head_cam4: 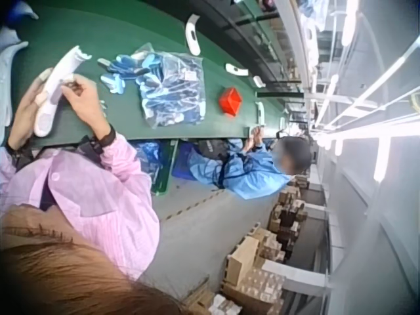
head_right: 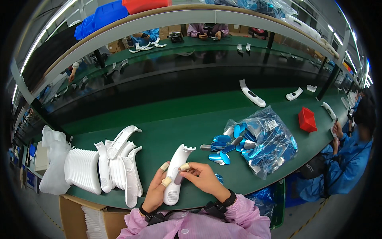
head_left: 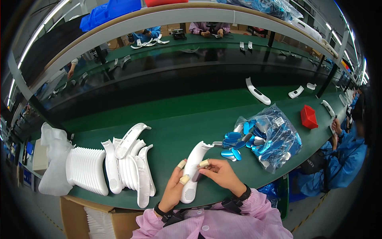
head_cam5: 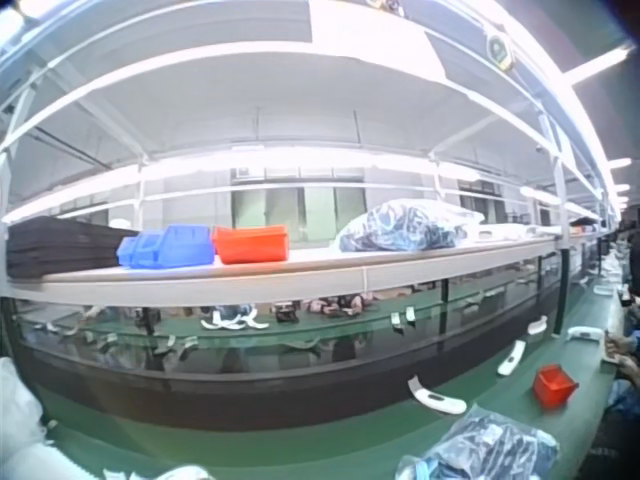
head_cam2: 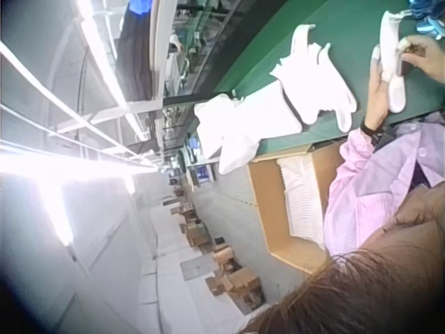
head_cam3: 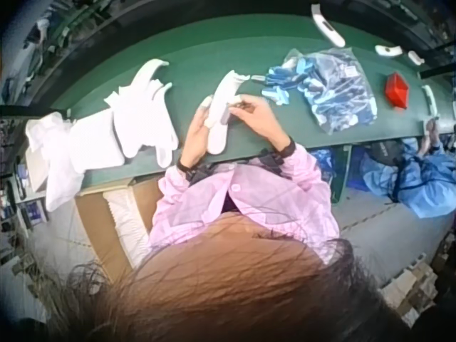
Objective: The recorder is applying blue adhesive film strips to white curved plastic components at an assembly line.
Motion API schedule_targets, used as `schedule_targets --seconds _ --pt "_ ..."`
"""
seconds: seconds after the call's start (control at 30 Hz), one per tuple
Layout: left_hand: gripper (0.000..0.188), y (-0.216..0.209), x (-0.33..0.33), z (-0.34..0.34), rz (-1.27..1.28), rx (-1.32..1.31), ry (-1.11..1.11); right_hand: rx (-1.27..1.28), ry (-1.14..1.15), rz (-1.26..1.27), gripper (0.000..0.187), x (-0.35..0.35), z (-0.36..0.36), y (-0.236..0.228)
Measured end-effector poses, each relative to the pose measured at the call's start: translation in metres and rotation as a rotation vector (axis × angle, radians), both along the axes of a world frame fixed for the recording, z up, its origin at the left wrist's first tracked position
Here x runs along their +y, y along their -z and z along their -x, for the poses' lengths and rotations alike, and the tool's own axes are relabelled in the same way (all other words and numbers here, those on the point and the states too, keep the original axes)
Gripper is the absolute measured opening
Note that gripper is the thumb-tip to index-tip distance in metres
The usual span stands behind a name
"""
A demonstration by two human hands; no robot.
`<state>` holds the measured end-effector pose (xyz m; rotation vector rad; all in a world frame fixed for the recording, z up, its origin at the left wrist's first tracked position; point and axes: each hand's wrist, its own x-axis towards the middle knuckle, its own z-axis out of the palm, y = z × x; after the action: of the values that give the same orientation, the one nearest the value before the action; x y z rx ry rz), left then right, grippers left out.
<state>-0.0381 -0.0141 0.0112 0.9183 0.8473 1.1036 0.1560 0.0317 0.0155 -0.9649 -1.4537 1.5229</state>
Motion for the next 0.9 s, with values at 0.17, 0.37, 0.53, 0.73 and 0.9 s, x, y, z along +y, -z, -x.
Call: schedule_targets --seconds 0.17,0.37,0.53,0.73,0.9 --pt "0.059 0.0 -0.001 -0.006 0.063 -0.158 -0.006 -0.127 0.041 -0.101 0.022 -0.006 0.005 -0.009" --pt "0.072 -0.007 -0.001 -0.01 0.079 -0.229 0.031 -0.245 0.162 -0.445 0.022 -0.013 0.011 -0.014" --pt "0.09 -0.005 -0.002 -0.01 -0.032 -0.138 0.081 -0.269 0.188 -0.602 0.023 -0.011 0.011 -0.011" --pt "0.089 -0.004 -0.003 -0.012 0.013 -0.115 0.055 -0.376 0.48 -0.45 0.035 -0.015 0.015 -0.008" --pt "0.083 -0.005 -0.004 -0.006 -0.153 0.1 0.152 0.187 0.199 0.075 0.037 -0.005 0.002 0.0"
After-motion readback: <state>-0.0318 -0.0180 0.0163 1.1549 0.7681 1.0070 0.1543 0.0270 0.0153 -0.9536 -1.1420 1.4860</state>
